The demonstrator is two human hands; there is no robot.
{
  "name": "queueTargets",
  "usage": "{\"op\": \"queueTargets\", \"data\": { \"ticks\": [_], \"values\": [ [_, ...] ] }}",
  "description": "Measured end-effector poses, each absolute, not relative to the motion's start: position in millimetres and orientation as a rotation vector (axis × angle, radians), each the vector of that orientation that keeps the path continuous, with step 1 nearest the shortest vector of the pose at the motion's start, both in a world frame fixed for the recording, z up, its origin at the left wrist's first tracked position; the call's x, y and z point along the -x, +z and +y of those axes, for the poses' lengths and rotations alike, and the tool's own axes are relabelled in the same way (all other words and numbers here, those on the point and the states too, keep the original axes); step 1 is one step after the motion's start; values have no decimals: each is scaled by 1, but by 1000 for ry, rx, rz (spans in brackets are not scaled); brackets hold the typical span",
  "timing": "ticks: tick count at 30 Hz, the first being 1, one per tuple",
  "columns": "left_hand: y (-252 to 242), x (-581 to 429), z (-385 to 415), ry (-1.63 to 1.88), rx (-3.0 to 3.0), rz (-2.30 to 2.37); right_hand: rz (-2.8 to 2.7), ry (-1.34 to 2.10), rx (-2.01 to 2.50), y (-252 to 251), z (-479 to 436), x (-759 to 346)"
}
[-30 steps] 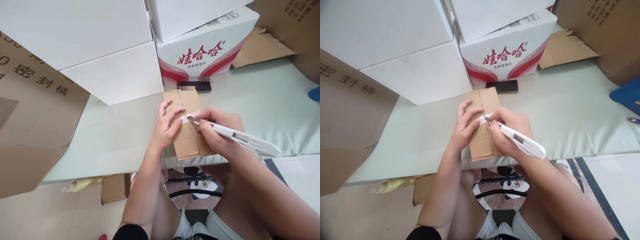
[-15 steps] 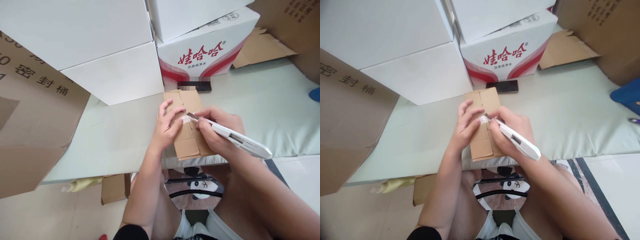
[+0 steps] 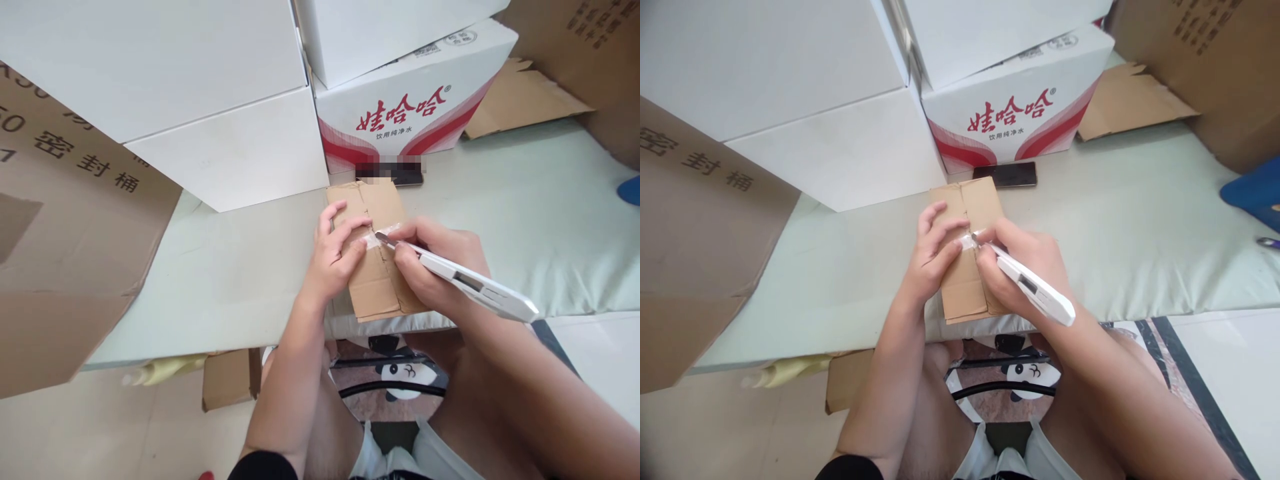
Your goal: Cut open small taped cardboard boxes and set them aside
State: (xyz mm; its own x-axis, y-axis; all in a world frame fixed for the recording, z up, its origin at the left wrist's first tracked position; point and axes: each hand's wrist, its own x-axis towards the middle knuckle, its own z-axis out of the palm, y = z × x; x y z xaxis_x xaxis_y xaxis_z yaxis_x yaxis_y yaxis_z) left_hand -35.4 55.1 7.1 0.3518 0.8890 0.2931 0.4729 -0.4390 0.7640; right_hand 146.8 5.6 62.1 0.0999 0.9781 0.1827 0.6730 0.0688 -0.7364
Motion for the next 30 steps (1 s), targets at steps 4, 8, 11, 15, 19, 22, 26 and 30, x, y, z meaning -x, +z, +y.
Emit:
{"op": "queueTargets", "data": {
  "ticks": [4, 8, 11, 15, 19, 22, 26, 30],
  "values": [
    [7, 35, 55, 944, -2052, 1205, -1632, 552, 1676, 63, 6, -148],
    [7, 35, 55, 958, -2049, 1185, -1612, 532, 1654, 61, 6, -148],
    [6, 36, 56, 978, -2052, 1176, -1647, 489, 1656, 58, 7, -148],
    [5, 35, 55, 985, -2043, 1178, -1686, 443, 1658, 56, 7, -147],
    [5, 35, 55, 997, -2033, 1162, -1691, 472, 1674, 58, 6, -147],
    [5, 35, 56, 1002, -2026, 1158, -1705, 455, 1693, 60, 6, -146],
    [5, 35, 56, 985, -2027, 1159, -1696, 459, 1676, 60, 7, -146],
    [5, 35, 56, 979, -2037, 1183, -1686, 478, 1663, 61, 6, -147]
  ]
}}
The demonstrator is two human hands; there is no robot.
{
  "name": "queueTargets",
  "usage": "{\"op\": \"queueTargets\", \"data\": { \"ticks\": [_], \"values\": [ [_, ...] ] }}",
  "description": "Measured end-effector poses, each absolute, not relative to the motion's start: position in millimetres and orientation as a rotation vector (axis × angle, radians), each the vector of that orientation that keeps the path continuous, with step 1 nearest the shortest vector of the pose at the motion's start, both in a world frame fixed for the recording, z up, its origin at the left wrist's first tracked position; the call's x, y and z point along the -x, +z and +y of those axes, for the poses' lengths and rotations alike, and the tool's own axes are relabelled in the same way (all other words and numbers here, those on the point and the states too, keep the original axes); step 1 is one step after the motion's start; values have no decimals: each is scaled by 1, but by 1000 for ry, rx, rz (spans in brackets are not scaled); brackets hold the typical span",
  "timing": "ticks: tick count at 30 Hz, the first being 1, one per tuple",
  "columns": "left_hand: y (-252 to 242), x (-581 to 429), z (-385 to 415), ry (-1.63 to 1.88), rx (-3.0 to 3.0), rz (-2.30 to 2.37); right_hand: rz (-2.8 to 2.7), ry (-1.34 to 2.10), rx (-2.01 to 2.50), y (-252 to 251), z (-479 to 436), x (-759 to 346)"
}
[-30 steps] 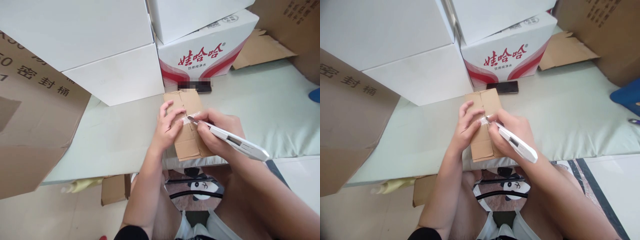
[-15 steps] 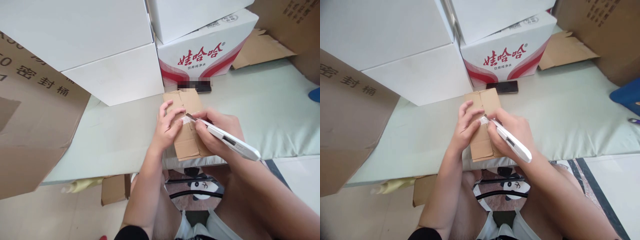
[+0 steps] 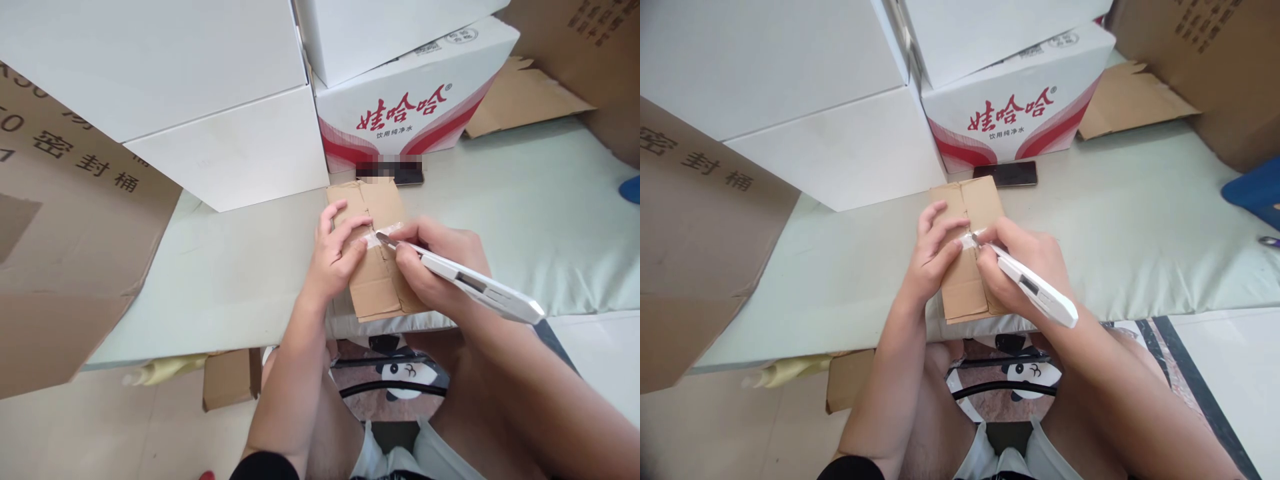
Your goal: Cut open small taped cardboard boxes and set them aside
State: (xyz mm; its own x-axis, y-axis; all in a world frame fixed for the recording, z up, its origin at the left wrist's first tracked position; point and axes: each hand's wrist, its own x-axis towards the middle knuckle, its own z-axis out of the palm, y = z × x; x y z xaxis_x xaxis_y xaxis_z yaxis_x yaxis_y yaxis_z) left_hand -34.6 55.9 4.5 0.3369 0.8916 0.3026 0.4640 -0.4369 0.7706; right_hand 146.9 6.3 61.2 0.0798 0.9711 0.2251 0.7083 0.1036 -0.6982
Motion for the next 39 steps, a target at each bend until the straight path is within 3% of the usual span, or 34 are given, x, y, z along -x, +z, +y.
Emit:
{"op": "queueTargets", "data": {
  "ticks": [39],
  "values": [
    [7, 34, 54, 978, -2028, 1192, -1694, 452, 1671, 65, 5, -144]
  ]
}}
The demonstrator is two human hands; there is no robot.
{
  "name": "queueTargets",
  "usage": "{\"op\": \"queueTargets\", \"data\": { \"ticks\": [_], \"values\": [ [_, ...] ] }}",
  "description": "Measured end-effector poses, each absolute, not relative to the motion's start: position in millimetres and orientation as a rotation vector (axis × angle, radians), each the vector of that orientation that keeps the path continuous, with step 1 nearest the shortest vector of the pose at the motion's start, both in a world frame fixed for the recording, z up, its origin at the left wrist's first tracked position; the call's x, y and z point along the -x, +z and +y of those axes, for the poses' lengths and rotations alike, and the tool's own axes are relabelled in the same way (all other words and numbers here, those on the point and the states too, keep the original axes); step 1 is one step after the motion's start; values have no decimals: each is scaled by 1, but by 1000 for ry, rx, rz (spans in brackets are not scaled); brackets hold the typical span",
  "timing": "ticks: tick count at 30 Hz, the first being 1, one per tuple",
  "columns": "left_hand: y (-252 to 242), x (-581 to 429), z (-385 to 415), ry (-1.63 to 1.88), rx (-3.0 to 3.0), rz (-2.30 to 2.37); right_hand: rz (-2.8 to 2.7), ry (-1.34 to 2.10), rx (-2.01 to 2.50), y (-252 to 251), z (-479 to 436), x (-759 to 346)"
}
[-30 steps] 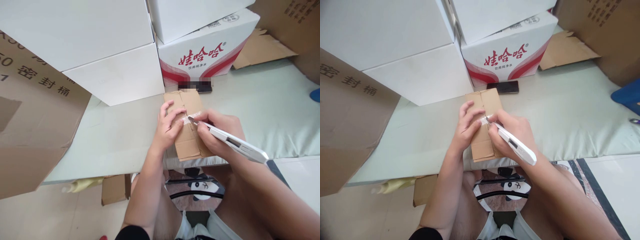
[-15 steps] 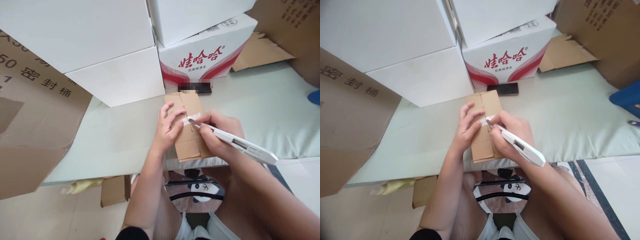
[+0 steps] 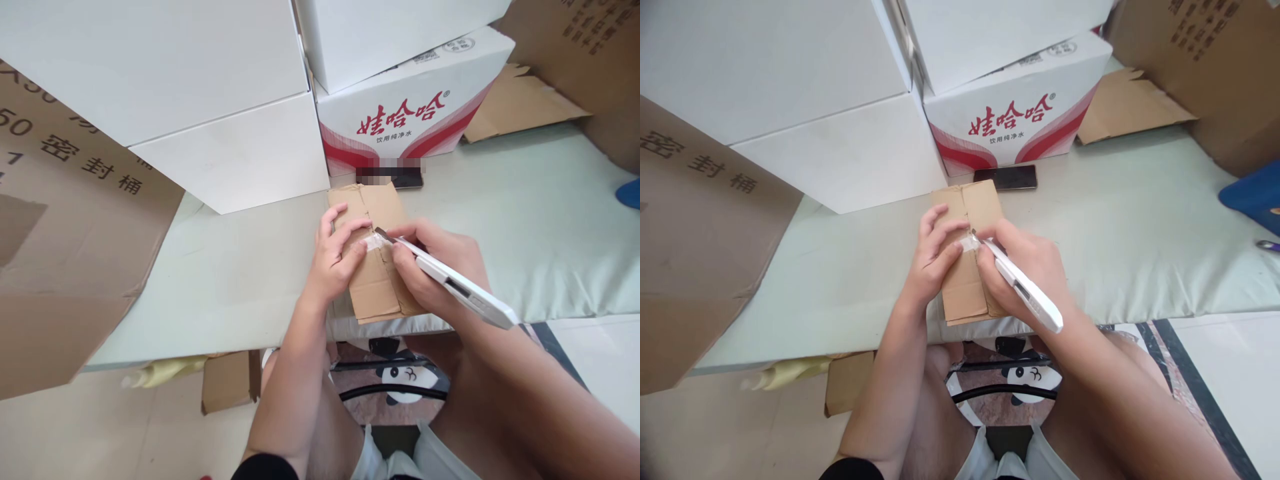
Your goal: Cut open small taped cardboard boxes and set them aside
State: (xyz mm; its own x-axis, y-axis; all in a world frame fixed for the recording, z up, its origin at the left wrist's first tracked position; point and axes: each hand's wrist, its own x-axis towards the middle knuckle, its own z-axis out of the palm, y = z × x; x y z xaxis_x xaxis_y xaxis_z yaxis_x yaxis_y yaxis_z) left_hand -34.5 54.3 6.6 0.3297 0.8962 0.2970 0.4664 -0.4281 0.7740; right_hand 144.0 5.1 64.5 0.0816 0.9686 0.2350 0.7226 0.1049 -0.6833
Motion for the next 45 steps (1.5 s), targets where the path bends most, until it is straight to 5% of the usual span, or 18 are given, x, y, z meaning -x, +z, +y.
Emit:
{"op": "queueTargets", "data": {
  "ticks": [45],
  "values": [
    [6, 33, 54, 994, -1990, 1183, -1670, 434, 1600, 57, 3, -147]
  ]
}}
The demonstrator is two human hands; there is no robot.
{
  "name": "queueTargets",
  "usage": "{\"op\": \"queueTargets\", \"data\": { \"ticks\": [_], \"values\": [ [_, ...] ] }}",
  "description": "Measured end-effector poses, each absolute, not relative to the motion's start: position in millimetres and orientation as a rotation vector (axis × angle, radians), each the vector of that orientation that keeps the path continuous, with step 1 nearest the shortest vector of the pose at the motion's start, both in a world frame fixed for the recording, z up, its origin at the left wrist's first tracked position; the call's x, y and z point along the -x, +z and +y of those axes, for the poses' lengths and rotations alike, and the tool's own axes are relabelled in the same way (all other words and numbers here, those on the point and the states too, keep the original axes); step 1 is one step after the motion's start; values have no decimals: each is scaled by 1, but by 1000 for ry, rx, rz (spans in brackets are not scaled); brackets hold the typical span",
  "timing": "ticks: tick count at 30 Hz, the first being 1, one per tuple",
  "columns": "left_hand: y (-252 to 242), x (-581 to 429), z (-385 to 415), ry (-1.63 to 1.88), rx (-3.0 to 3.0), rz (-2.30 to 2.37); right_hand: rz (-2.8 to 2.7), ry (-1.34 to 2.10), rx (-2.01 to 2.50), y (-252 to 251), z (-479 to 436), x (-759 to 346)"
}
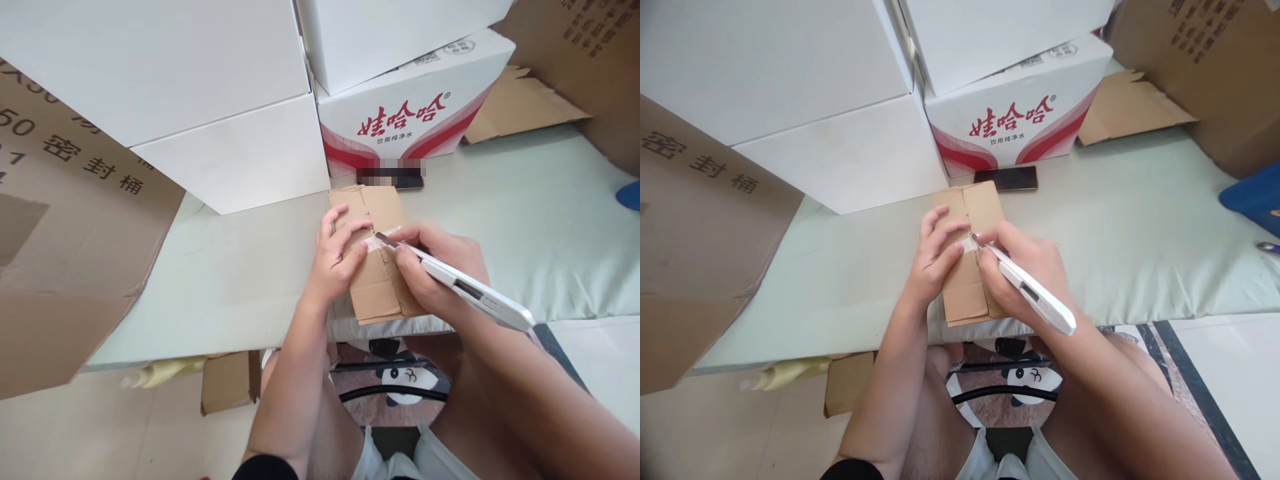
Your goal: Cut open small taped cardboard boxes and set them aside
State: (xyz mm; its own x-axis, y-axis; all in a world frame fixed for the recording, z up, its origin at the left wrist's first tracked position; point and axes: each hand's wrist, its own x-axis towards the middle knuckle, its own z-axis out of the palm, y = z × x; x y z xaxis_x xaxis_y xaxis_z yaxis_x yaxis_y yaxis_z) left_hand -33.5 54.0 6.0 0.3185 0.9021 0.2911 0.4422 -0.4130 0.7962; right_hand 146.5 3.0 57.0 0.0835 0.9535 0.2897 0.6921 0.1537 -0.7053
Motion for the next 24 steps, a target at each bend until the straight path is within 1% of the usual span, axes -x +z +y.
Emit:
{"op": "queueTargets", "data": {
  "ticks": [13, 24],
  "values": [
    [6, 35, 55, 973, -2011, 1181, -1673, 475, 1608, 53, 1, -149],
    [6, 35, 55, 980, -2003, 1165, -1644, 439, 1579, 53, 2, -148]
  ]
}}
